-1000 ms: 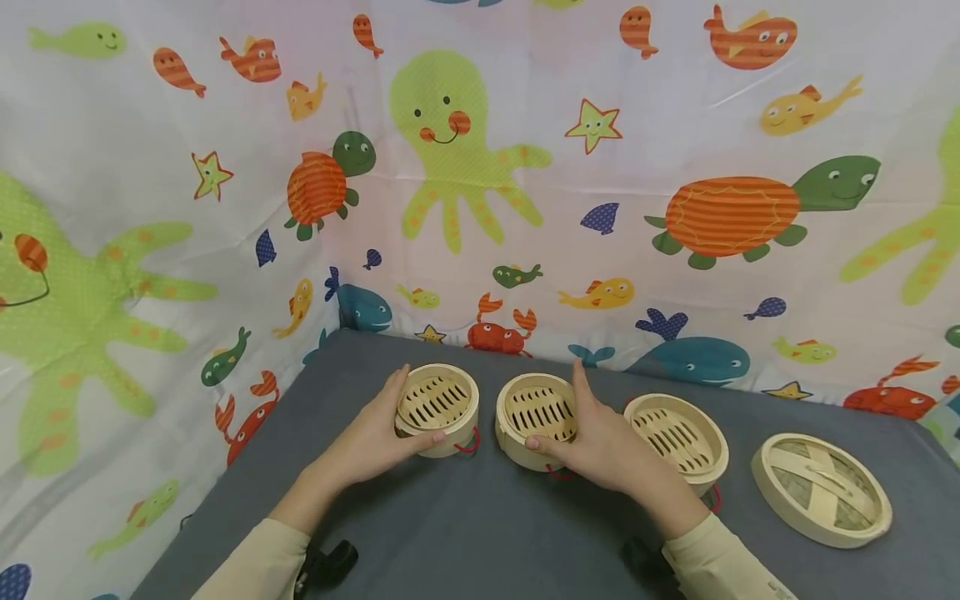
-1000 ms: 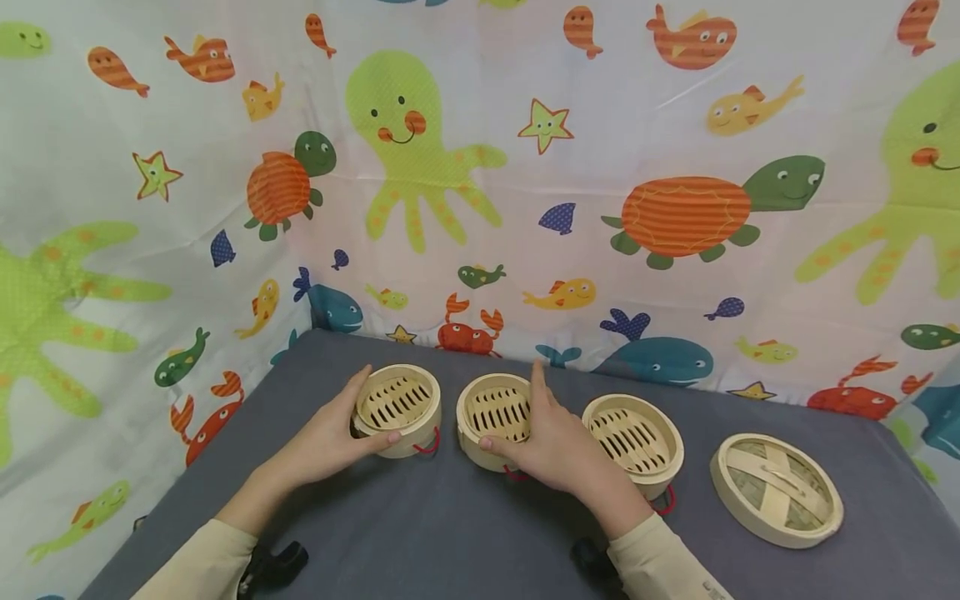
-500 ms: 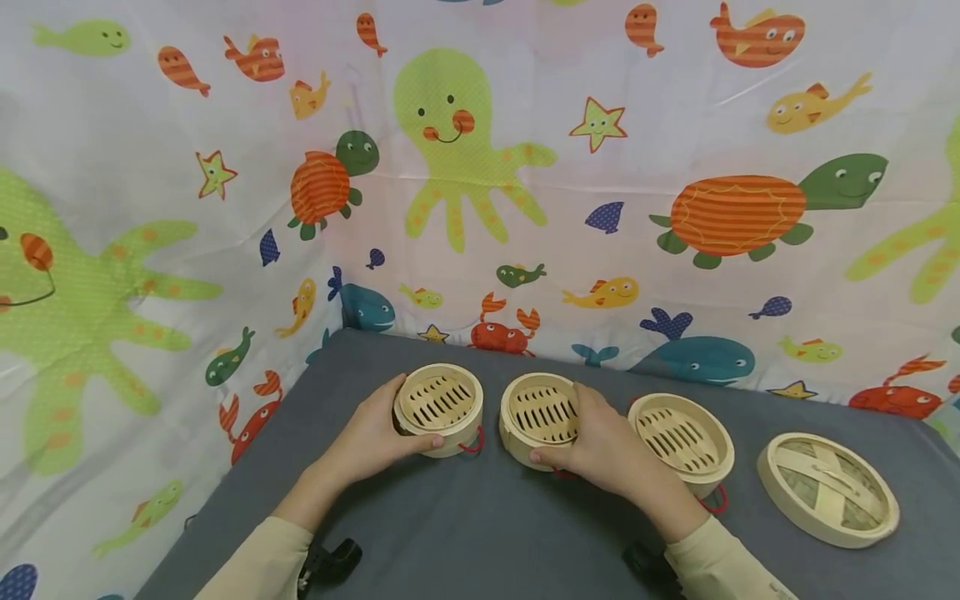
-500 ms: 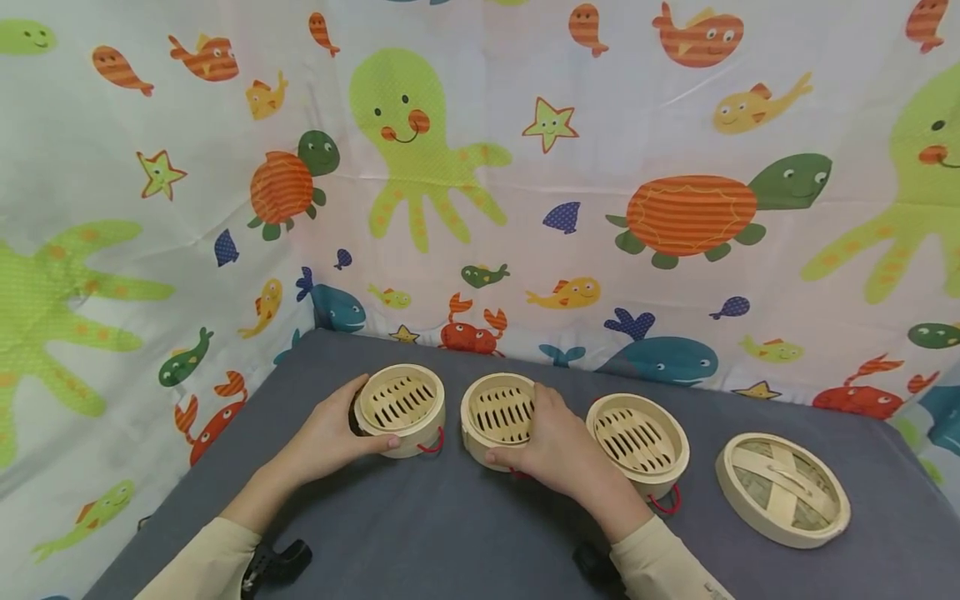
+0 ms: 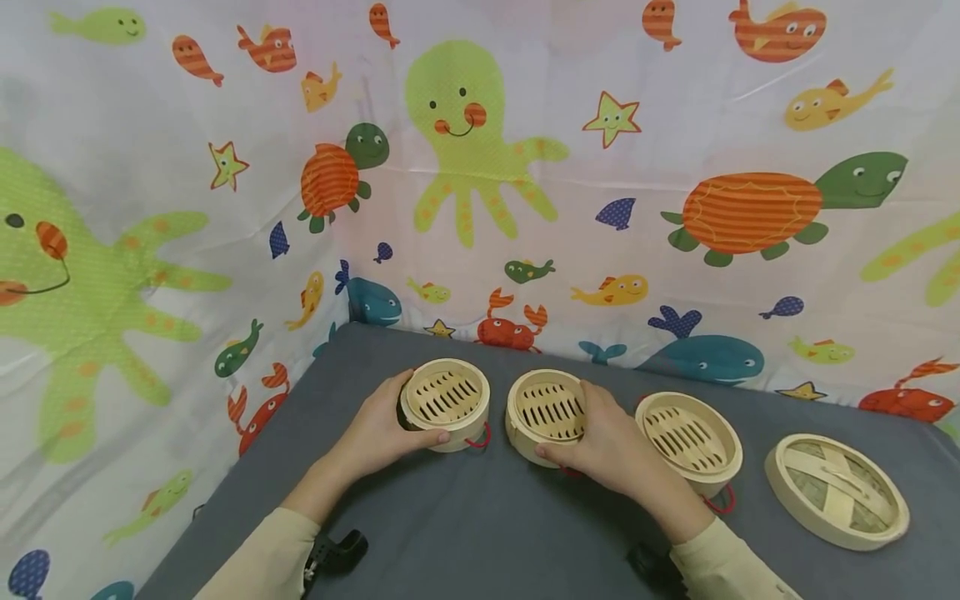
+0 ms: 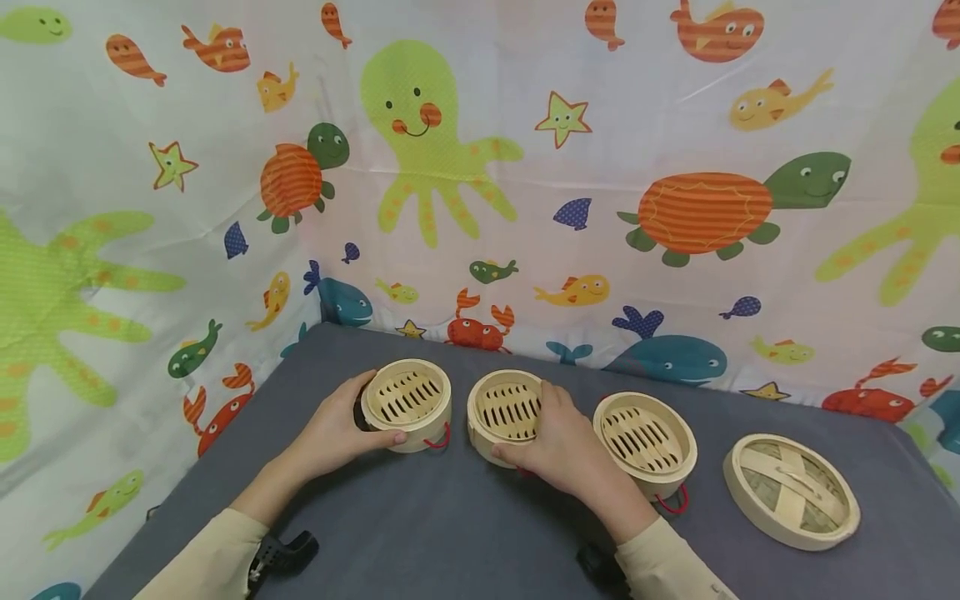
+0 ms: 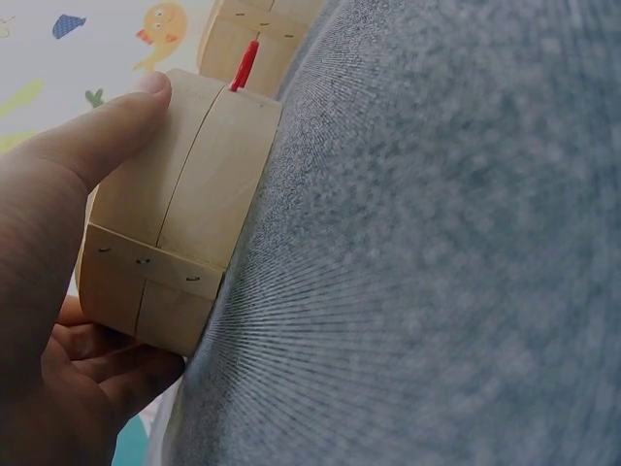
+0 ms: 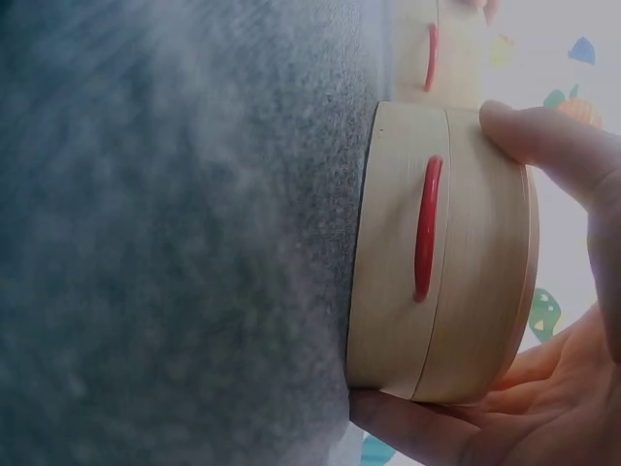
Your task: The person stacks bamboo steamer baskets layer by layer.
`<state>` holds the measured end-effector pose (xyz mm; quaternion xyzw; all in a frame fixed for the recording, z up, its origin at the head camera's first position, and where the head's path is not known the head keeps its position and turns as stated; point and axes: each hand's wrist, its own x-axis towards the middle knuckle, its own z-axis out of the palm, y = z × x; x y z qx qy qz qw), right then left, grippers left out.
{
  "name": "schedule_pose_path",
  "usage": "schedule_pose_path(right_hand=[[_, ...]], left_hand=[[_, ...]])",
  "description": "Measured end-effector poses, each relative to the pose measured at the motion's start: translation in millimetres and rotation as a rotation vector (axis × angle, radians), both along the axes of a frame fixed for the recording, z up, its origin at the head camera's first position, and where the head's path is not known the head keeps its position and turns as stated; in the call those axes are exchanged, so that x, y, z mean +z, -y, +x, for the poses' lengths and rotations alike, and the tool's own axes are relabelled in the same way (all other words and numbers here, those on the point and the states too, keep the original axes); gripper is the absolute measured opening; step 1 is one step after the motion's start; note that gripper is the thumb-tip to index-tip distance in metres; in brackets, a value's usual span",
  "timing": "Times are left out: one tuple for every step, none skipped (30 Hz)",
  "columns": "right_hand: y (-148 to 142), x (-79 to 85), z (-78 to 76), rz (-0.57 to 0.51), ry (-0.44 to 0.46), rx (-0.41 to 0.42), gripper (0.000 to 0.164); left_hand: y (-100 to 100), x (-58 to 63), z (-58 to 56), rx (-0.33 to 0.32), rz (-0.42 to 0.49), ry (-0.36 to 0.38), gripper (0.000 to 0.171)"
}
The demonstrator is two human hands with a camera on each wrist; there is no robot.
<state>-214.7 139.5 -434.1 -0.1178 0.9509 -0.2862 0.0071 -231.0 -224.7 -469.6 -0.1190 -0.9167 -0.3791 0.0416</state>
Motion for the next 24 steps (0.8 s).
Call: schedule_pose_path(right_hand=[[-0.2, -0.5, -0.4, -0.002, -0.003, 0.001, 0.133], [-0.3, -0.9, -0.6, -0.004, -0.005, -0.001, 0.133], [-0.2, -1.5, -0.9, -0.005, -0.007, -0.002, 0.133], [-0.2, -2.1, -1.3, -0.005, -0.01, -0.003, 0.133], [-0.3, -2.7, -1.4, -0.005, -0.013, -0.002, 0.133], [-0.7, -3.2, -1.5, -0.004, -0.015, -0.003, 0.133], [-1.2, -3.9, -1.7, -0.001, -0.015, -0.006, 0.133], [-1.6, -4.1, -1.5, 0.0, -0.016, -0.011, 0.133], [-2.3, -4.4, -1.5, 0.002, -0.018, -0.012, 0.133], [-2.4, -4.1, -1.4, 0.003, -0.019, -0.012, 0.133], [-2.5, -3.9, -1.3, 0.004, -0.02, -0.011, 0.133], [-2.5, -3.7, -1.3, 0.005, -0.02, -0.012, 0.133], [-2.2, -3.2, -1.0, 0.007, -0.02, -0.012, 0.133], [-2.0, -2.8, -0.7, 0.009, -0.019, -0.011, 0.133], [-1.9, -2.6, -0.5, 0.012, -0.02, -0.011, 0.133], [-1.7, -2.5, -0.1, 0.014, -0.02, -0.01, 0.133], [-1.8, -2.7, 0.1, 0.015, -0.022, -0.01, 0.133], [-1.9, -2.9, 0.4, 0.015, -0.024, -0.01, 0.133], [-1.6, -2.8, 0.4, 0.016, -0.027, -0.009, 0.133], [-1.6, -2.9, 0.2, 0.016, -0.03, -0.009, 0.133], [-1.5, -2.9, 0.2, 0.017, -0.034, -0.008, 0.133], [-1.6, -3.1, 0.2, 0.016, -0.037, -0.007, 0.133], [-1.6, -3.1, 0.1, 0.016, -0.042, -0.006, 0.133], [-1.8, -3.2, 0.1, 0.018, -0.046, -0.006, 0.133]], left_hand=[[-0.4, 0.4, -0.3, 0.002, 0.0, 0.0, 0.131], [-0.4, 0.3, -0.5, 0.003, -0.002, -0.001, 0.131], [-0.4, 0.5, -0.6, 0.005, -0.003, -0.001, 0.131], [-0.5, 1.1, -0.5, 0.005, -0.002, -0.001, 0.131], [-0.6, 1.6, -0.4, 0.005, -0.001, 0.001, 0.131], [-0.9, 2.0, -0.2, 0.004, -0.001, 0.003, 0.131], [-1.1, 1.9, -0.1, 0.001, -0.003, 0.005, 0.131], [-1.3, 1.6, 0.0, -0.003, -0.005, 0.008, 0.131], [-1.8, 1.5, 0.0, -0.007, -0.006, 0.012, 0.132], [-1.8, 1.6, 0.3, -0.01, -0.006, 0.015, 0.132], [-1.8, 1.8, 0.4, -0.012, -0.006, 0.016, 0.132], [-1.7, 1.6, 0.5, -0.013, -0.008, 0.017, 0.132], [-1.7, 1.7, 0.4, -0.014, -0.009, 0.016, 0.132], [-1.7, 1.9, 0.4, -0.015, -0.009, 0.015, 0.132], [-1.6, 1.9, 0.4, -0.016, -0.011, 0.014, 0.132], [-1.5, 1.9, 0.3, -0.017, -0.013, 0.012, 0.132], [-1.5, 1.9, 0.3, -0.019, -0.014, 0.012, 0.132], [-1.4, 1.6, 0.3, -0.021, -0.017, 0.012, 0.132], [-1.2, 1.6, 0.3, -0.022, -0.018, 0.012, 0.132], [-1.0, 1.6, 0.3, -0.023, -0.019, 0.013, 0.132], [-0.9, 2.0, 0.3, -0.023, -0.02, 0.014, 0.133], [-0.9, 2.1, 0.3, -0.023, -0.02, 0.014, 0.133], [-1.1, 2.7, 0.3, -0.023, -0.018, 0.015, 0.133], [-1.2, 3.3, 0.3, -0.023, -0.016, 0.016, 0.133]])
